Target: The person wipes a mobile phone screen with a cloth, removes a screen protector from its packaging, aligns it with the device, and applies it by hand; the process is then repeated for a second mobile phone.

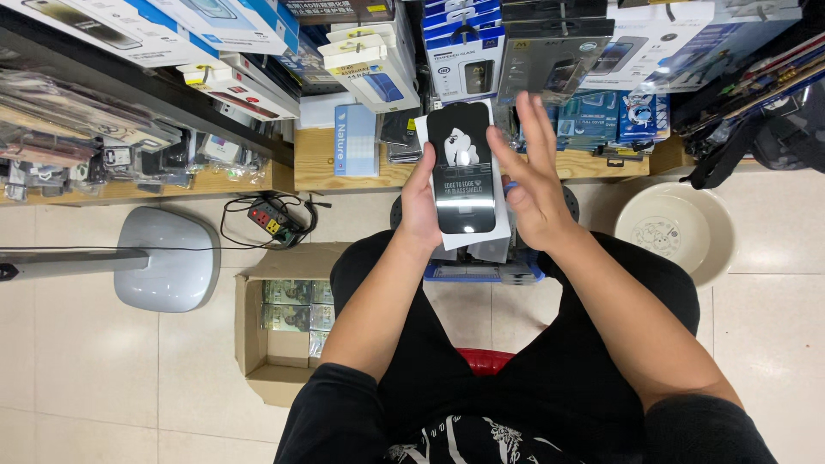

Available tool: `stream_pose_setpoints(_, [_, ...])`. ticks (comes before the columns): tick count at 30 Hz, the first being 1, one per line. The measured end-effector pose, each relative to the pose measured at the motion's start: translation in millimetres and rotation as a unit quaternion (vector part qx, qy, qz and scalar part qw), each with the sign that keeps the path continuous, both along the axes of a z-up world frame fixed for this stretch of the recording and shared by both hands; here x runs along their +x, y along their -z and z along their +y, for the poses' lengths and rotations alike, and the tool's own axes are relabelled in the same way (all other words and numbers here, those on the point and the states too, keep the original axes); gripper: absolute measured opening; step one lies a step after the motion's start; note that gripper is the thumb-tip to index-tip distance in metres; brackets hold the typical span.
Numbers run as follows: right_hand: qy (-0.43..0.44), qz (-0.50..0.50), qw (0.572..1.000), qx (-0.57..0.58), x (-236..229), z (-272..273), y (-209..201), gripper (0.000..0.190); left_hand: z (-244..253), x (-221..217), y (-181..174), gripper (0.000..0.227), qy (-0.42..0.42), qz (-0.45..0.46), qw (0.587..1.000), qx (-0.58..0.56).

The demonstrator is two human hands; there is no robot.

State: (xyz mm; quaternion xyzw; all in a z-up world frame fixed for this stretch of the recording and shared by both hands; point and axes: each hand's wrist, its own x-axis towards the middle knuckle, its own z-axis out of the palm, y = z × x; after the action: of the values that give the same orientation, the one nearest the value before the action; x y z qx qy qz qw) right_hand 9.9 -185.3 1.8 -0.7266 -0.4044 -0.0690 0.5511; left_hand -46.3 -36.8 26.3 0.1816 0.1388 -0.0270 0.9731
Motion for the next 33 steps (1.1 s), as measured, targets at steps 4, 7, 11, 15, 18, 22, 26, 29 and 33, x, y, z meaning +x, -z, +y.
stream_pose_setpoints(4, [-0.041, 0.072, 0.996, 0.029, -10.6, 5.7, 1.8, 0.072, 11.5, 15.5, 3.2, 0.054, -0.008, -0.033, 0.998, -0.056])
stream_pose_setpoints(7, [-0.076, 0.138, 0.986, 0.048, -15.2, 8.1, 16.1, 0.081, 25.2, 19.0, 13.5, 0.057, -0.001, -0.051, 0.997, -0.058])
stream_pose_setpoints(11, [-0.109, 0.193, 0.973, 0.061, -23.2, 12.0, 27.8, 0.081, 46.8, 20.5, 32.4, 0.06, -0.013, -0.086, 0.994, -0.062])
stream_pose_setpoints(15, [-0.131, 0.219, 0.964, 0.08, -32.6, 16.5, 31.5, 0.085, 62.1, 23.6, 34.4, 0.061, -0.026, -0.119, 0.99, -0.068])
stream_pose_setpoints(18, [-0.136, 0.227, 0.96, 0.087, -34.6, 18.6, 26.5, 0.085, 69.1, 26.6, 44.1, 0.065, -0.028, -0.131, 0.988, -0.077])
stream_pose_setpoints(22, [-0.141, 0.239, 0.956, 0.099, -30.7, 14.5, 34.8, 0.084, 79.7, 31.7, 41.0, 0.077, 0.016, -0.15, 0.984, -0.091])
stream_pose_setpoints(26, [-0.102, 0.117, 0.986, 0.054, -33.5, 10.4, 5.5, 0.076, 73.6, 29.1, 50.7, 0.063, -0.034, -0.168, 0.981, -0.09])
stream_pose_setpoints(29, [-0.047, 0.001, 0.999, 0.008, -31.8, 7.9, -1.9, 0.064, 69.8, 31.1, 55.0, 0.048, -0.039, -0.195, 0.974, -0.107])
stream_pose_setpoints(33, [-0.018, -0.067, 0.997, -0.034, -30.0, 5.9, -0.8, 0.063, 66.0, 30.6, 59.8, 0.045, -0.043, -0.209, 0.97, -0.12])
